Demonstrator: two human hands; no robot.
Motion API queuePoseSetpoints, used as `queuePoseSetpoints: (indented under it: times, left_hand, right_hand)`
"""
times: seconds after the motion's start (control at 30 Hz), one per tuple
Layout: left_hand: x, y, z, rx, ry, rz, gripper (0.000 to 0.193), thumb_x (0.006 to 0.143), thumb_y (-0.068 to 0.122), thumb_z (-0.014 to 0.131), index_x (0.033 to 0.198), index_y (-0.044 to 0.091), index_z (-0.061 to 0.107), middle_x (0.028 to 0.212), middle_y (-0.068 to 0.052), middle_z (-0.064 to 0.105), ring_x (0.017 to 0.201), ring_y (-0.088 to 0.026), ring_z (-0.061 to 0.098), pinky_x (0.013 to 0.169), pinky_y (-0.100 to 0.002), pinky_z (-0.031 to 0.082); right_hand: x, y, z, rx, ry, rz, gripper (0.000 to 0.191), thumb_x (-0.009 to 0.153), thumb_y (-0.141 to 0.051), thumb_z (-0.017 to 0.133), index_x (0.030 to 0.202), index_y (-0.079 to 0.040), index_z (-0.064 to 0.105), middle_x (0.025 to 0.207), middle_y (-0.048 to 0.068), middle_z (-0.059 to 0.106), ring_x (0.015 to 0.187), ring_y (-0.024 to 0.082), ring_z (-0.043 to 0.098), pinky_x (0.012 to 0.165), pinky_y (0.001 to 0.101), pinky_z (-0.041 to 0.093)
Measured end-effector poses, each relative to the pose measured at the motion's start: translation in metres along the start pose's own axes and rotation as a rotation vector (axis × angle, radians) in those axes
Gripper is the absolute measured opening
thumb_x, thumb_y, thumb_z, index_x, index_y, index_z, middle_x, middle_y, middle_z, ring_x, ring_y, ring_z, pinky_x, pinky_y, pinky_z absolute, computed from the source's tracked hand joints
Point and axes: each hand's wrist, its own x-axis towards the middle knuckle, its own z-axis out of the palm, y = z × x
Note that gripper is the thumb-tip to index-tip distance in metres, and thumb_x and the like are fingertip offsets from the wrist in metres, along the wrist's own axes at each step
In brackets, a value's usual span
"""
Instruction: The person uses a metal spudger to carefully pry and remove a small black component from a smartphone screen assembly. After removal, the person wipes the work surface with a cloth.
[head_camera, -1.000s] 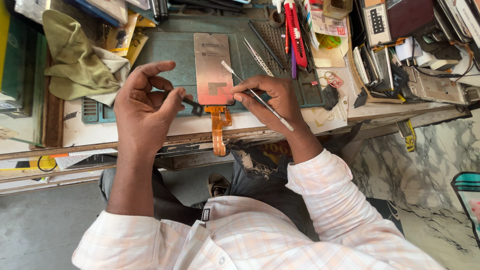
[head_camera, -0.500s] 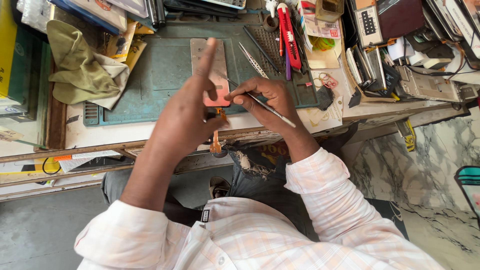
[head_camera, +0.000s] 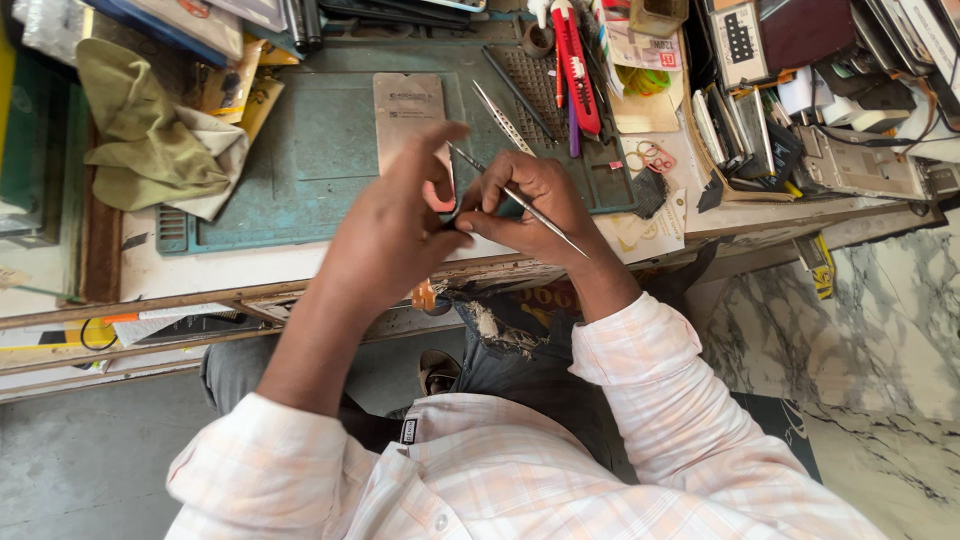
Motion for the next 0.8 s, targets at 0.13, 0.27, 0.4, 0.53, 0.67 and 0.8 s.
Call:
queuePoseSetpoints:
  times: [0.13, 0.27, 0.4, 0.53, 0.67, 0.8]
  left_hand:
    - [-0.006, -0.002, -0.015, -0.069, 0.017, -0.145, 0.089, 0.071, -0.002, 0.085, 0.149, 0.014, 0.046, 0.107, -0.009, 0.066, 0.075, -0.017, 0.071, 0.062, -0.031, 0.061]
    - [-0.010, -0.010, -0.026, -0.186, 0.072, -0.240, 0.067, 0.081, -0.003, 0.080, 0.142, 0.008, 0.056, 0.101, -0.006, 0.070, 0.080, -0.010, 0.072, 0.060, -0.026, 0.063]
    - [-0.011, -0.019, -0.030, -0.206, 0.112, -0.328, 0.050, 0.084, -0.002, 0.076, 0.132, 0.005, 0.065, 0.093, -0.006, 0.075, 0.078, -0.009, 0.074, 0.061, -0.025, 0.064]
    - [-0.012, -0.028, -0.034, -0.108, 0.178, -0.363, 0.039, 0.087, -0.001, 0.073, 0.125, 0.005, 0.069, 0.092, -0.005, 0.077, 0.074, -0.008, 0.074, 0.059, -0.026, 0.063]
    - [-0.014, -0.037, -0.036, 0.043, 0.247, -0.342, 0.032, 0.088, 0.005, 0.077, 0.120, 0.007, 0.073, 0.088, -0.004, 0.077, 0.067, -0.008, 0.070, 0.058, -0.028, 0.056]
    - [-0.016, -0.044, -0.040, 0.214, 0.294, -0.182, 0.025, 0.088, 0.006, 0.082, 0.112, 0.007, 0.078, 0.088, -0.005, 0.077, 0.063, -0.009, 0.066, 0.060, -0.028, 0.052]
  right_hand:
    - [0.001, 0.000, 0.000, -0.032, 0.061, -0.022, 0.029, 0.092, 0.004, 0.081, 0.093, -0.009, 0.055, 0.096, 0.003, 0.071, 0.092, 0.007, 0.069, 0.079, 0.0245, 0.056]
    - [0.003, -0.002, 0.004, -0.074, 0.093, -0.046, 0.027, 0.094, 0.004, 0.080, 0.095, -0.008, 0.056, 0.096, 0.003, 0.070, 0.090, 0.007, 0.067, 0.079, 0.0246, 0.056]
    - [0.006, -0.004, 0.009, -0.174, 0.126, -0.028, 0.025, 0.094, 0.003, 0.080, 0.093, -0.007, 0.057, 0.093, 0.002, 0.072, 0.085, 0.005, 0.067, 0.074, 0.0233, 0.056]
    - [0.010, -0.005, 0.012, -0.281, 0.165, -0.016, 0.024, 0.093, 0.001, 0.081, 0.091, -0.007, 0.059, 0.088, 0.001, 0.072, 0.079, 0.003, 0.065, 0.069, 0.0217, 0.054]
    - [0.014, -0.005, 0.014, -0.344, 0.176, 0.038, 0.025, 0.092, -0.001, 0.083, 0.089, -0.006, 0.058, 0.082, -0.001, 0.069, 0.072, 0.002, 0.059, 0.063, 0.0213, 0.049]
    - [0.017, -0.005, 0.015, -0.375, 0.143, 0.056, 0.027, 0.092, -0.002, 0.083, 0.088, -0.006, 0.057, 0.079, -0.002, 0.064, 0.069, 0.002, 0.053, 0.060, 0.0221, 0.046]
